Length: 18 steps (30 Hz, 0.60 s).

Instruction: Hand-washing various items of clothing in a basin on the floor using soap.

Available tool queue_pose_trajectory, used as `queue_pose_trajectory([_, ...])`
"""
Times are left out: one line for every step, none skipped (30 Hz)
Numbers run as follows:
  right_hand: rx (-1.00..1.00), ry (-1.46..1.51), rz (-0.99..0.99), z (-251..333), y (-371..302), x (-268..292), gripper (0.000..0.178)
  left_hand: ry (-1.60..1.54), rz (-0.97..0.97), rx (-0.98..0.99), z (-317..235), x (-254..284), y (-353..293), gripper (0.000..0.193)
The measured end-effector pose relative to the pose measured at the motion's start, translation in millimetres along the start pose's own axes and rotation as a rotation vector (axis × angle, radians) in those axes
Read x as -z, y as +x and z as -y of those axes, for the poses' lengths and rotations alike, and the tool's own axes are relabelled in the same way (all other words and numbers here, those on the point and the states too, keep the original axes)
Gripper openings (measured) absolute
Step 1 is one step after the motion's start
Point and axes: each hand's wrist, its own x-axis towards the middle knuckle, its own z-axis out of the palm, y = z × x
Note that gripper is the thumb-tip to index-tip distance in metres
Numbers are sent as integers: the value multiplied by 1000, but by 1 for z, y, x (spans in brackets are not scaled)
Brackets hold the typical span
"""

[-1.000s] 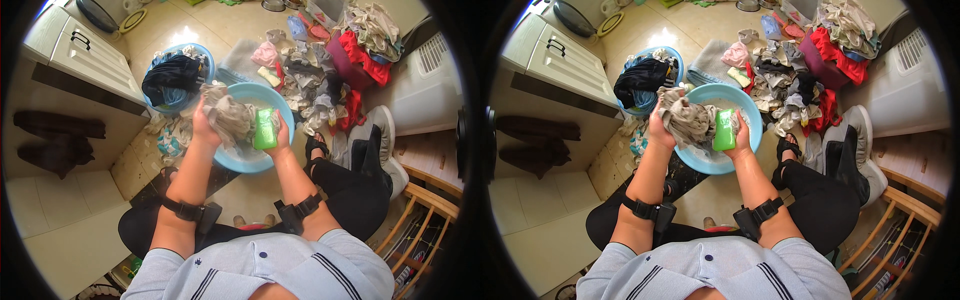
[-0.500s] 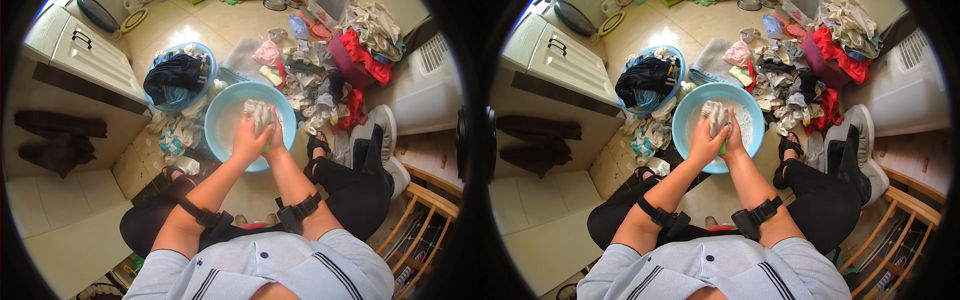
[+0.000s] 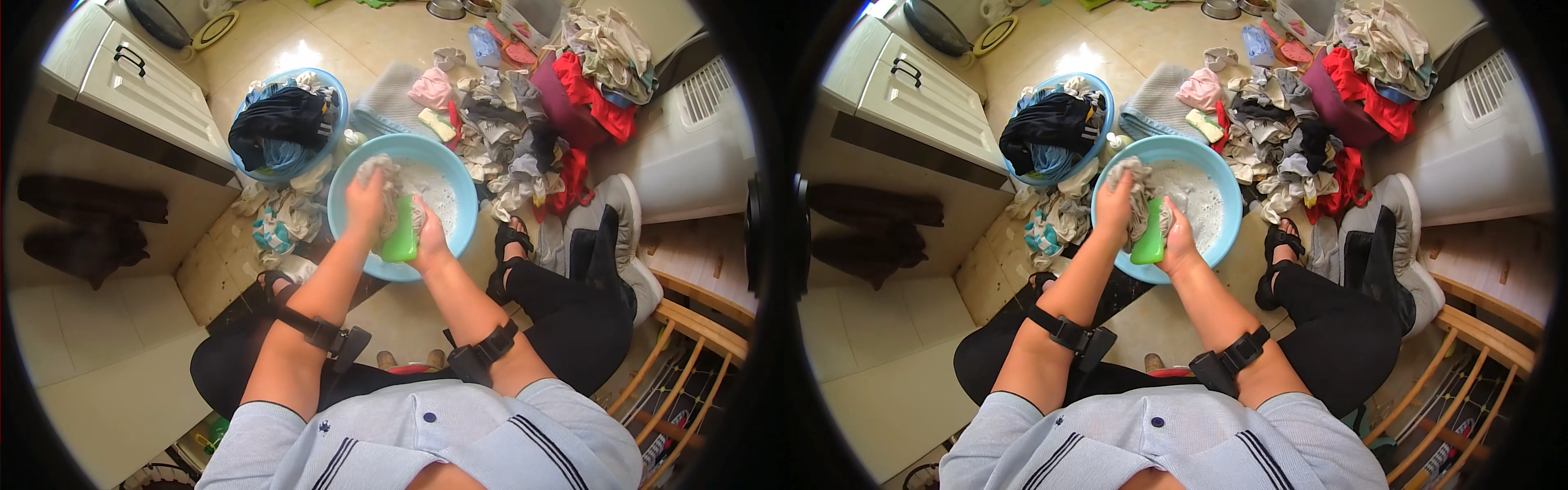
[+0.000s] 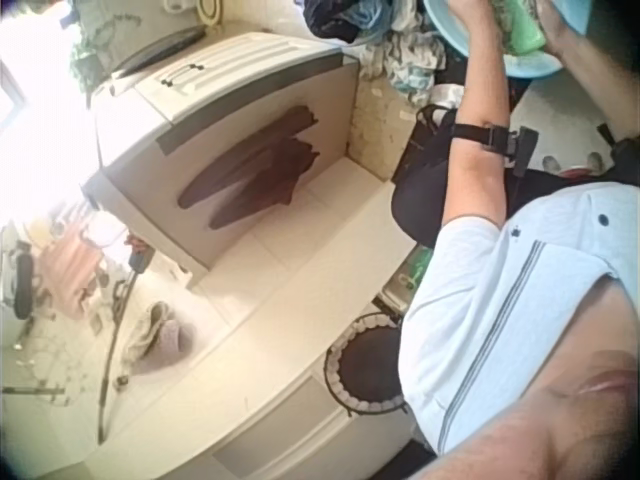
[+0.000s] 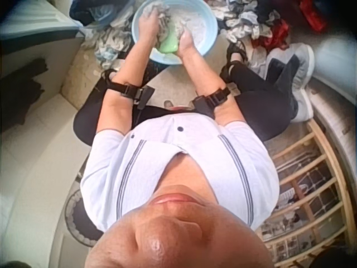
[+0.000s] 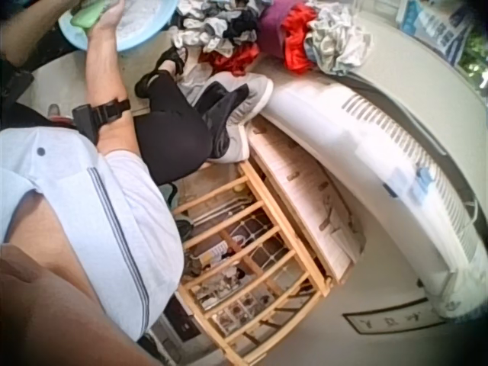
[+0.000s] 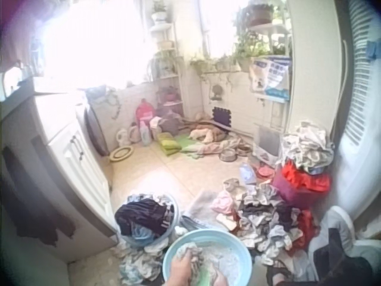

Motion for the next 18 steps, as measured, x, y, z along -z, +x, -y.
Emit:
queue_pose_trajectory([4,4,-2,4,1,4,42,2,4,3,-5,2,-1,28])
queue_pose_trajectory([40,15,-24,10,2,7,42,-230,66,90,-10,3,-2,27])
queue_pose_trajectory([72,28,-43,14,3,5,43,-459,125,175,-19,3,-5,27])
queue_pose_trajectory([95,51,-17,18,1,0,42,-398,154,177,-20,2,-9,33])
queue_pose_trajectory([95,56,-14,22,4,2,42,-392,153,177,-20,-1,-14,33])
queue_pose_trajectory([151,56,29,27,7,2,41,-129,246,146,-22,-8,-22,41])
queue_pose_trajectory([210,52,67,33,10,4,41,131,337,116,-19,-15,-29,50])
queue_pose_trajectory([251,-25,21,39,11,7,37,497,334,-173,-11,-21,-37,57])
queue_pose_trajectory([249,-22,22,37,10,2,37,863,310,-466,-9,-27,-47,64])
queue_pose_trajectory([294,-76,-45,35,8,-3,34,802,301,-429,-14,-33,-57,67])
queue_pose_trajectory([338,-130,-113,32,6,-7,31,805,299,-427,-11,-31,-55,67])
queue_pose_trajectory([390,-175,-105,25,0,-18,29,732,200,-341,-6,-30,-51,63])
queue_pose_trajectory([351,-210,-186,24,6,-14,34,656,103,-255,-2,-29,-47,58])
queue_pose_trajectory([393,-220,-178,21,8,-15,35,424,159,-124,1,-24,-40,57])
queue_pose_trajectory([438,-229,-173,21,10,-14,35,421,161,-124,-3,-27,-41,57])
queue_pose_trajectory([441,-232,-174,26,9,-11,35,231,207,-91,-8,-30,-42,55])
queue_pose_trajectory([375,-157,-172,34,8,-8,33,42,252,-57,-11,-33,-43,53])
queue_pose_trajectory([305,-83,-164,40,8,-8,32,25,261,-27,-9,-28,-41,51])
